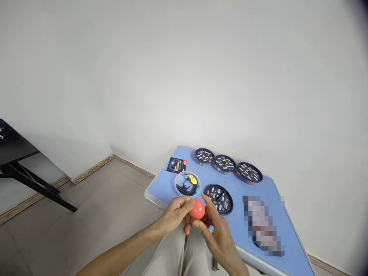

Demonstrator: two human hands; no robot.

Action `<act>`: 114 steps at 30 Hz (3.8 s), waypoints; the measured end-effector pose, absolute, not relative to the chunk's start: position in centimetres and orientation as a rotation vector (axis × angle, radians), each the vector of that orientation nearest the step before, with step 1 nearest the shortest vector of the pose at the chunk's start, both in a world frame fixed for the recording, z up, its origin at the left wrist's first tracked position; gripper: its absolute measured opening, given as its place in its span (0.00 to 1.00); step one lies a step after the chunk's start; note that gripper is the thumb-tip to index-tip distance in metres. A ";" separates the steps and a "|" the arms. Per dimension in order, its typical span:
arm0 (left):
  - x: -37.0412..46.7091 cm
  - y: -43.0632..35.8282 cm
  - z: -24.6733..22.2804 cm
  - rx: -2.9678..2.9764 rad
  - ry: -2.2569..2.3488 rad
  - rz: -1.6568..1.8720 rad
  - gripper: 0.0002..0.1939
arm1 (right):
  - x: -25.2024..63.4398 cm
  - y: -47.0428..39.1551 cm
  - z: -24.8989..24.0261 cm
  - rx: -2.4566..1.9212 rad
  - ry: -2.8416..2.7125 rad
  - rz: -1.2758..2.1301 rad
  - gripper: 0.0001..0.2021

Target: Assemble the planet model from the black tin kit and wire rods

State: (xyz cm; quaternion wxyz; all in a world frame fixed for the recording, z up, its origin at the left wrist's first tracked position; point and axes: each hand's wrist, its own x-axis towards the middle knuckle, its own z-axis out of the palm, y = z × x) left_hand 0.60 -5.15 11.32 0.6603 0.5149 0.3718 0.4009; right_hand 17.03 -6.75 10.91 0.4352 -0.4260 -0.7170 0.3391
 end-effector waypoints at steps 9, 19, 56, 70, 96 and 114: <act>1.1 -5.5 12.4 1.111 0.837 0.853 0.29 | 17.5 -6.9 11.0 -1.010 -1.838 0.762 0.20; 0.7 -5.5 10.6 1.295 0.925 0.893 0.30 | 16.4 -7.3 10.3 -1.031 -1.764 0.790 0.18; 0.1 -5.9 10.1 1.206 0.739 1.008 0.25 | 17.0 -6.6 9.4 -0.906 -1.927 0.581 0.23; 0.4 -5.7 10.4 1.035 0.702 0.987 0.26 | 17.8 -5.9 9.5 -0.762 -2.146 0.377 0.23; 0.0 -6.7 10.0 1.439 0.980 1.128 0.25 | 15.6 -6.6 8.5 -1.177 -1.708 0.630 0.21; -0.3 -6.9 9.3 1.957 1.011 1.186 0.26 | 15.6 -6.6 10.8 -1.189 -1.280 1.220 0.31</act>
